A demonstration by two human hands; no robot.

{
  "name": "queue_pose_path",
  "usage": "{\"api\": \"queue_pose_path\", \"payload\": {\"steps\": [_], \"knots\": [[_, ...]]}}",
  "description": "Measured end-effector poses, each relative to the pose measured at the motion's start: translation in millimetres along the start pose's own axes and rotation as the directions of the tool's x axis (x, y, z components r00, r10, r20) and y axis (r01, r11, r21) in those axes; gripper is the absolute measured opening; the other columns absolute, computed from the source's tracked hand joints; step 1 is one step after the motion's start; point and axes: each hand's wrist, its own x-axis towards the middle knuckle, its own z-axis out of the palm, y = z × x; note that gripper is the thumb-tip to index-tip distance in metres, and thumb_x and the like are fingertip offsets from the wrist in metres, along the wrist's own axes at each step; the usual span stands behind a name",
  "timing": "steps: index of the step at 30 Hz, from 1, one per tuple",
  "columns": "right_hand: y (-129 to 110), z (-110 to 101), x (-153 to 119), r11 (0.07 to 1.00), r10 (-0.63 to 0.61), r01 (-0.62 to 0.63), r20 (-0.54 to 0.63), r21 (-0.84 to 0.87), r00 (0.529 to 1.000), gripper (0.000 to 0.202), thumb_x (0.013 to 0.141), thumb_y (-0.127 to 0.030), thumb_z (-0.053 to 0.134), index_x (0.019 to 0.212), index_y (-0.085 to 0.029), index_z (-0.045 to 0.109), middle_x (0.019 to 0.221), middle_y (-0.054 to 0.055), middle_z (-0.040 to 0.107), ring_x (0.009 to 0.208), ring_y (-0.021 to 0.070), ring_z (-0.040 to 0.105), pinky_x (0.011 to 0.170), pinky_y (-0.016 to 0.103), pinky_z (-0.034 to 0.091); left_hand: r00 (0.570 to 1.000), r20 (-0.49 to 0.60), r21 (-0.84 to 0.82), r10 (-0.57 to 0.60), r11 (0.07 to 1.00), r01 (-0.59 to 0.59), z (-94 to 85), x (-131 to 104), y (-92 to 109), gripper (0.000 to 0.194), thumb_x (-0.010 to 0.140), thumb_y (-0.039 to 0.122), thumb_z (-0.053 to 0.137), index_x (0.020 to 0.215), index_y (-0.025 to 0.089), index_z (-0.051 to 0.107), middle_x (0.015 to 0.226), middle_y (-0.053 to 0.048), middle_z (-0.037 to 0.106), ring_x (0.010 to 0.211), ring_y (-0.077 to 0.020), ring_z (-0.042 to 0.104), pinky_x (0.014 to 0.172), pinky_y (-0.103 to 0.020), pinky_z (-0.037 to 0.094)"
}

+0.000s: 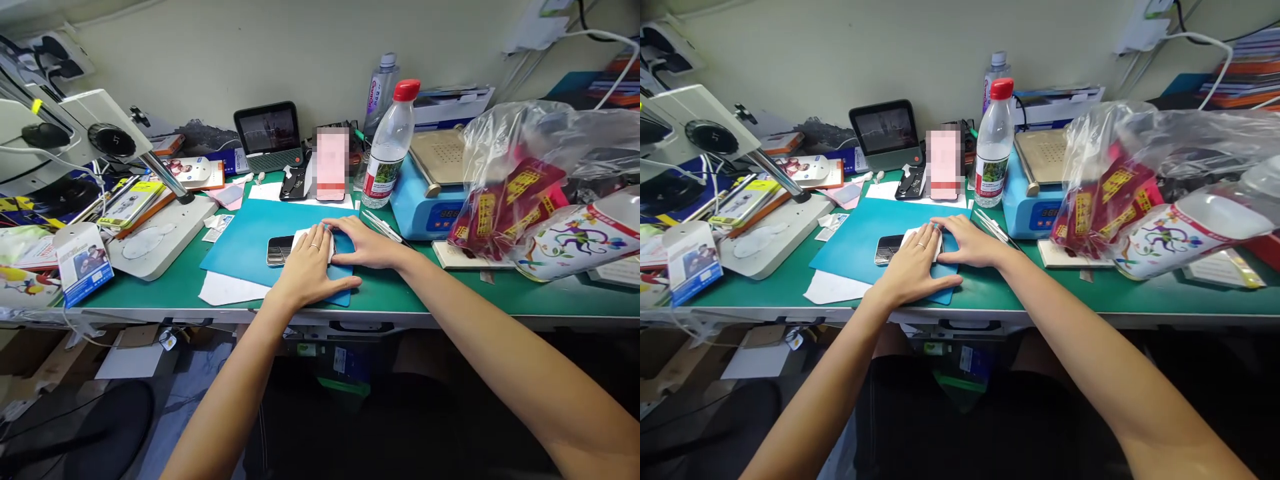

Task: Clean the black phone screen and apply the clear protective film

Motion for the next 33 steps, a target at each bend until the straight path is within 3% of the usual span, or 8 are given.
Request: {"api": "queue_pose_path", "payload": {"steps": [3,8,11,16,22,26,33], "knots": [[0,-1,1,1.0,0.013,-0.013,0.0,-0.002,1.0,0.081,0.082,-0.051,0.075,0.152,-0.02,0.05,0.141,0.017,0.063,0.133,0.0385,0.052,0.114,0.063,0.044,1.0,-0.004,-0.008,0.018,1.0,-0.018,0.0,-7,-5,0.11,0.096,0.081,0.047,0.165,-0.002,0.026,0.174,-0.023,0.018,0.165,-0.034,0.013,0.134,-0.048,0.018],[-1,-3,0,0.999,0.038,-0.037,0.033,-0.024,0.999,0.084,0.082,-0.053,0.075,0.155,-0.022,0.048,0.138,0.015,0.064,0.131,0.0381,0.054,0.113,0.062,0.044,0.992,-0.023,0.045,-0.127,0.991,0.128,-3.5,-29,-35,0.097,0.103,0.073,0.039,0.163,-0.003,0.03,0.173,-0.025,0.023,0.164,-0.0352,0.018,0.133,-0.054,0.022],[-2,-4,1,0.996,0.076,-0.076,0.005,-0.047,0.997,0.088,0.083,-0.06,0.074,0.158,-0.024,0.045,0.142,0.015,0.063,0.135,0.04,0.052,0.116,0.065,0.041,0.994,-0.053,0.065,-0.091,0.993,0.095,-6.8,-44,-45,0.088,0.107,0.066,0.039,0.164,0.0,0.03,0.173,-0.023,0.023,0.164,-0.034,0.018,0.133,-0.054,0.023],[-3,0,-2,0.991,0.093,-0.092,0.004,-0.093,0.996,0.1,0.081,-0.077,0.07,0.161,-0.024,0.042,0.144,0.016,0.062,0.134,0.0409,0.055,0.112,0.064,0.047,0.997,-0.072,0.03,-0.027,0.999,0.029,0.5,-37,-29,0.084,0.107,0.067,0.036,0.163,0.004,0.035,0.173,-0.02,0.025,0.163,-0.033,0.02,0.131,-0.054,0.029],[0,7,-6,0.975,-0.037,0.023,-0.057,-0.222,0.998,0.1,0.084,-0.078,0.067,0.16,-0.019,0.042,0.143,0.02,0.062,0.129,0.0399,0.059,0.107,0.059,0.051,0.991,-0.127,-0.02,-0.038,0.999,0.035,8.7,-6,1,0.081,0.111,0.061,0.022,0.162,0.0,0.037,0.172,-0.018,0.031,0.164,-0.0312,0.02,0.134,-0.054,0.02],[-2,3,-7,0.976,-0.033,0.023,-0.04,-0.216,0.999,0.097,0.087,-0.08,0.058,0.162,-0.022,0.038,0.142,0.018,0.063,0.126,0.0378,0.06,0.104,0.056,0.052,0.979,-0.181,-0.022,-0.093,0.996,0.09,4.5,-14,-7,0.085,0.109,0.064,0.026,0.164,0.0,0.03,0.172,-0.02,0.028,0.164,-0.0351,0.02,0.129,-0.059,0.031],[-7,0,-7,0.969,0.024,-0.027,-0.016,-0.244,1.0,0.112,0.082,-0.078,0.069,0.167,-0.021,0.025,0.147,0.019,0.06,0.131,0.0387,0.057,0.108,0.054,0.05,0.956,-0.179,0.144,0.232,0.968,-0.207,22.0,-41,-52,0.093,0.102,0.068,0.046,0.167,0.004,0.028,0.172,-0.017,0.034,0.163,-0.0385,0.022,0.118,-0.049,0.043]]}}
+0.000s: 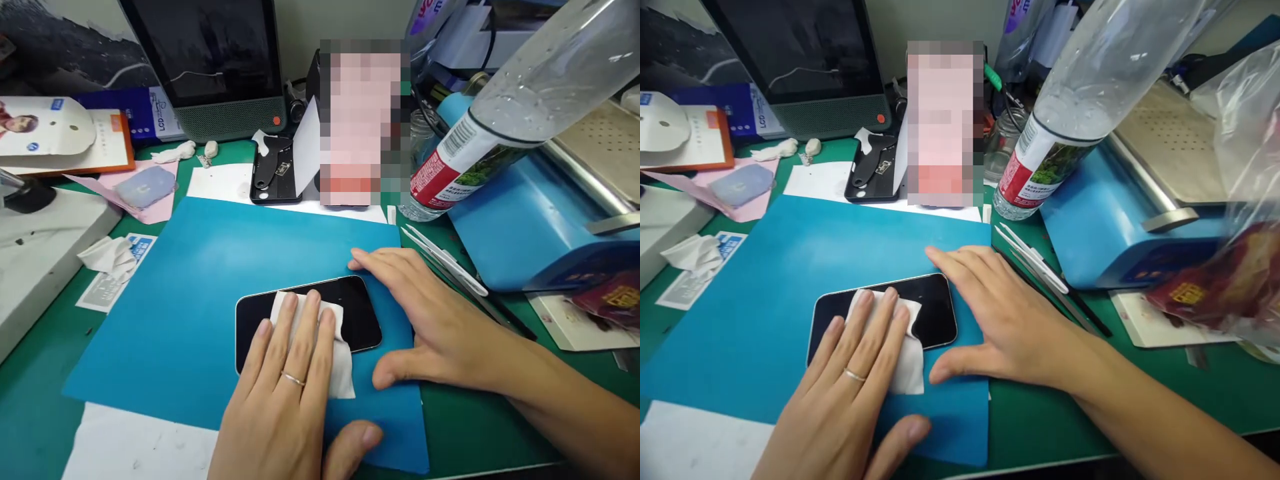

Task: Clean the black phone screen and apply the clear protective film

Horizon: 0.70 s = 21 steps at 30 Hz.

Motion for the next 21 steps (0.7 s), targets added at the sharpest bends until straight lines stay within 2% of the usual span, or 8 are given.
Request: {"api": "queue_pose_path", "payload": {"steps": [4,8,11,15,18,21], "knots": [[0,1,-1,1.0,0.009,-0.009,0.007,0.014,1.0,0.114,0.08,-0.077,0.071,0.168,-0.023,0.022,0.15,0.018,0.058,0.133,0.0391,0.055,0.109,0.055,0.05,0.999,-0.026,0.013,0.023,1.0,-0.023,-1.2,-3,-1,0.1,0.1,0.075,0.041,0.169,0.005,0.022,0.172,-0.019,0.032,0.164,-0.0369,0.018,0.121,-0.045,0.038],[3,3,-1,0.998,0.018,-0.017,-0.009,0.068,1.0,0.117,0.078,-0.084,0.066,0.169,-0.026,0.02,0.148,0.018,0.058,0.133,0.0404,0.055,0.11,0.059,0.048,1.0,-0.007,0.008,-0.01,1.0,0.01,-13.2,-3,11,0.085,0.105,0.066,0.042,0.168,0.01,0.028,0.172,-0.018,0.033,0.164,-0.0363,0.021,0.127,-0.048,0.029],[4,4,1,0.994,0.034,-0.033,-0.008,0.103,0.999,0.115,0.077,-0.086,0.064,0.168,-0.027,0.026,0.147,0.018,0.059,0.133,0.0422,0.053,0.111,0.062,0.046,0.996,0.042,-0.023,-0.073,0.997,0.074,-17.3,1,24,0.073,0.109,0.059,0.036,0.163,0.01,0.04,0.171,-0.014,0.037,0.162,-0.0308,0.029,0.128,-0.045,0.031],[4,6,3,0.992,0.012,-0.012,0.005,0.122,1.0,0.111,0.078,-0.085,0.064,0.164,-0.022,0.036,0.147,0.021,0.058,0.134,0.0442,0.052,0.112,0.065,0.045,0.984,0.111,-0.054,-0.137,0.988,0.143,-17.1,15,33,0.074,0.11,0.061,0.031,0.161,0.009,0.042,0.171,-0.014,0.035,0.16,-0.0325,0.032,0.127,-0.049,0.036],[5,6,4,0.993,0.002,-0.001,-0.016,0.117,1.0,0.107,0.077,-0.083,0.067,0.161,-0.021,0.042,0.147,0.022,0.058,0.135,0.0438,0.051,0.112,0.066,0.045,0.977,0.137,-0.062,-0.166,0.983,0.175,-17.6,28,32,0.073,0.11,0.061,0.03,0.161,0.01,0.042,0.172,-0.013,0.034,0.161,-0.0321,0.031,0.129,-0.051,0.034],[5,6,4,0.995,0.01,-0.005,-0.048,0.097,0.999,0.104,0.078,-0.079,0.072,0.16,-0.022,0.043,0.149,0.022,0.056,0.137,0.0436,0.049,0.114,0.068,0.042,0.968,0.145,-0.057,-0.206,0.975,0.216,-18.9,37,26,0.075,0.11,0.061,0.031,0.161,0.007,0.04,0.171,-0.016,0.034,0.161,-0.0324,0.031,0.13,-0.052,0.031]]}}
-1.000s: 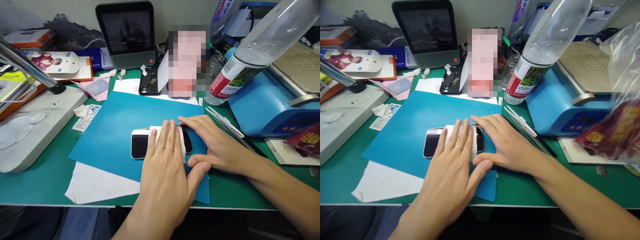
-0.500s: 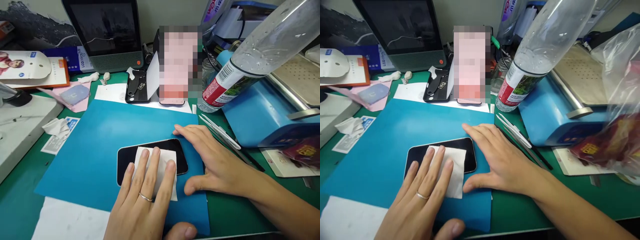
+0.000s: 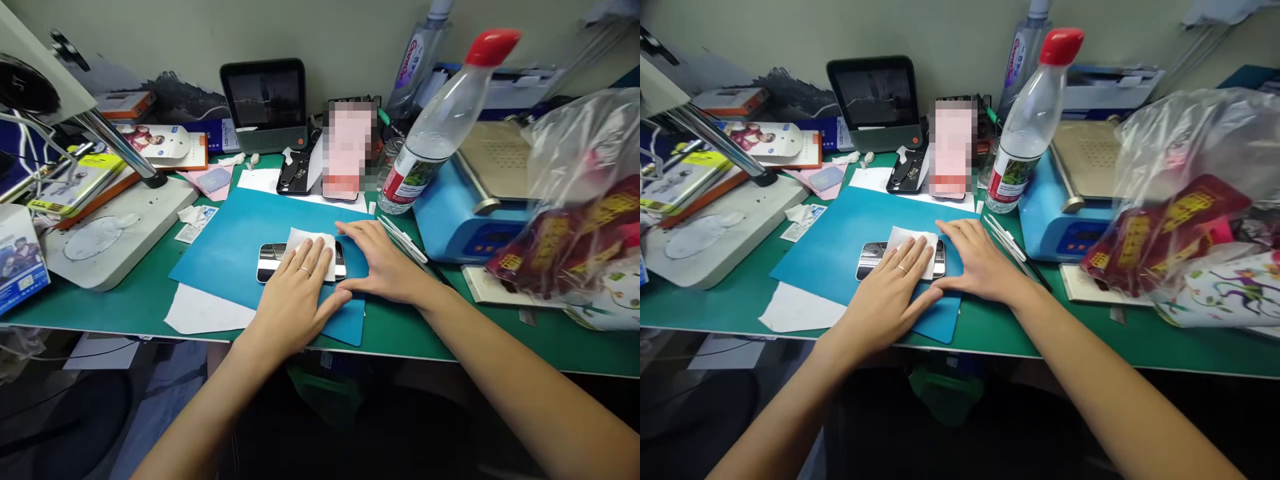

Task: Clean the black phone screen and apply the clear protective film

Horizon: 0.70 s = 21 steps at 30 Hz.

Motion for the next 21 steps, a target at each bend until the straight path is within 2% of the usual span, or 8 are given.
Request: {"api": "queue_pose_path", "payload": {"steps": [3,7,10,13,15,17,19,21], "knots": [[0,1,0,1.0,0.007,-0.007,0.004,-0.006,1.0,0.104,0.076,-0.078,0.074,0.159,-0.022,0.044,0.15,0.022,0.056,0.138,0.0431,0.048,0.115,0.068,0.041,0.998,0.001,0.012,-0.056,0.998,0.056,-1.4,-5,-13,0.076,0.111,0.06,0.032,0.162,0.004,0.037,0.171,-0.019,0.034,0.16,-0.0332,0.032,0.129,-0.052,0.032],[-2,0,1,0.999,0.035,-0.035,0.033,-0.001,0.999,0.102,0.078,-0.072,0.077,0.159,-0.02,0.045,0.149,0.021,0.057,0.139,0.0421,0.048,0.113,0.065,0.043,0.993,-0.034,0.028,-0.114,0.993,0.115,0.4,-33,-28,0.073,0.112,0.055,0.029,0.165,0.005,0.03,0.173,-0.02,0.029,0.162,-0.0328,0.026,0.129,-0.054,0.032],[-2,-2,1,0.999,0.032,-0.034,0.062,0.029,0.998,0.101,0.079,-0.073,0.076,0.16,-0.022,0.044,0.146,0.018,0.06,0.137,0.0418,0.049,0.112,0.064,0.044,0.989,-0.051,0.056,-0.138,0.989,0.14,2.3,-40,-21,0.076,0.111,0.057,0.032,0.165,0.004,0.029,0.173,-0.022,0.027,0.163,-0.0352,0.022,0.13,-0.058,0.028],[2,-3,2,0.994,0.019,-0.025,0.054,0.105,0.998,0.108,0.075,-0.082,0.071,0.161,-0.022,0.043,0.144,0.018,0.061,0.136,0.0407,0.05,0.114,0.064,0.042,0.995,-0.007,0.044,-0.102,0.994,0.103,3.0,-21,-2,0.081,0.109,0.062,0.035,0.164,0.003,0.033,0.172,-0.023,0.028,0.162,-0.0382,0.024,0.13,-0.06,0.027],[5,-3,2,0.985,0.026,-0.029,0.023,0.168,0.999,0.112,0.076,-0.09,0.062,0.161,-0.02,0.042,0.144,0.019,0.06,0.136,0.0396,0.05,0.117,0.063,0.039,0.999,0.028,-0.001,-0.039,0.999,0.04,2.9,-4,12,0.081,0.108,0.063,0.035,0.163,0.004,0.035,0.173,-0.021,0.029,0.162,-0.0372,0.024,0.13,-0.058,0.028],[8,-3,2,0.978,0.029,-0.025,-0.015,0.209,0.999,0.108,0.082,-0.094,0.044,0.161,-0.02,0.043,0.144,0.02,0.06,0.137,0.0381,0.05,0.118,0.062,0.037,0.999,0.036,-0.035,0.004,0.999,-0.003,2.8,4,19,0.08,0.109,0.063,0.036,0.163,0.005,0.035,0.173,-0.019,0.028,0.163,-0.0355,0.023,0.13,-0.056,0.028],[8,-4,3,0.978,0.019,-0.012,-0.032,0.208,0.999,0.105,0.086,-0.094,0.029,0.16,-0.021,0.045,0.144,0.019,0.061,0.138,0.0371,0.049,0.119,0.061,0.036,1.0,0.027,-0.047,0.007,0.999,-0.006,2.6,1,17,0.078,0.109,0.061,0.036,0.163,0.006,0.036,0.173,-0.019,0.029,0.163,-0.0342,0.024,0.131,-0.054,0.028],[6,-4,3,0.983,0.012,-0.008,-0.021,0.184,1.0,0.105,0.087,-0.093,0.022,0.159,-0.021,0.047,0.145,0.019,0.061,0.14,0.037,0.047,0.119,0.061,0.035,1.0,0.0,-0.038,-0.031,0.999,0.031,1.9,-12,5,0.075,0.11,0.059,0.035,0.163,0.006,0.036,0.173,-0.019,0.03,0.162,-0.0339,0.025,0.13,-0.053,0.029]]}}
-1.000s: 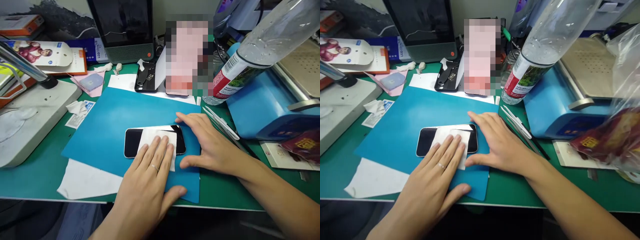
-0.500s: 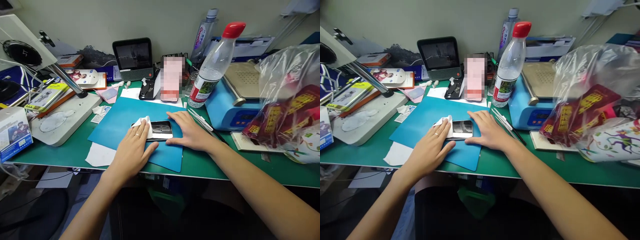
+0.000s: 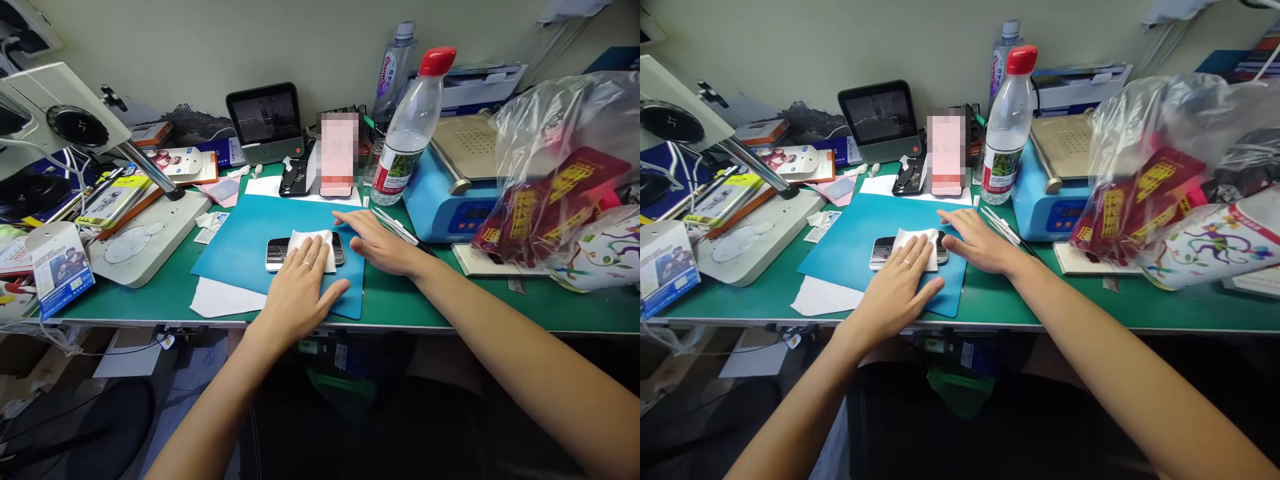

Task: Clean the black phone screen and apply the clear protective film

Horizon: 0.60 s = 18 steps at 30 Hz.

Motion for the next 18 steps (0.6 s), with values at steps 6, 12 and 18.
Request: {"api": "queue_pose_path", "payload": {"steps": [6,12,18], "knots": [[-12,-1,1,0.998,0.06,-0.058,0.056,-0.039,0.997,0.109,0.085,-0.093,0.011,0.158,-0.023,0.05,0.147,0.018,0.061,0.14,0.0377,0.047,0.118,0.06,0.036,0.99,-0.042,0.041,-0.138,0.989,0.14,-5.6,-32,-50,0.072,0.112,0.052,0.029,0.162,0.001,0.034,0.172,-0.023,0.029,0.162,-0.0321,0.025,0.132,-0.051,0.027],[-15,-2,0,0.994,0.101,-0.099,0.045,-0.033,0.994,0.109,0.085,-0.094,0.009,0.158,-0.026,0.052,0.152,0.016,0.058,0.145,0.0379,0.045,0.121,0.061,0.035,0.976,-0.066,0.074,-0.208,0.974,0.213,-2.4,-30,-53,0.078,0.112,0.055,0.027,0.164,-0.003,0.029,0.173,-0.026,0.023,0.163,-0.0382,0.019,0.131,-0.056,0.025],[-10,1,2,0.996,0.081,-0.081,-0.001,-0.03,0.997,0.111,0.083,-0.094,0.004,0.154,-0.026,0.056,0.143,0.014,0.064,0.14,0.0359,0.05,0.123,0.057,0.034,0.998,-0.011,0.056,-0.061,0.997,0.061,0.5,1,-9,0.084,0.11,0.061,0.032,0.161,-0.005,0.034,0.17,-0.027,0.029,0.162,-0.036,0.025,0.131,-0.052,0.026]]}}
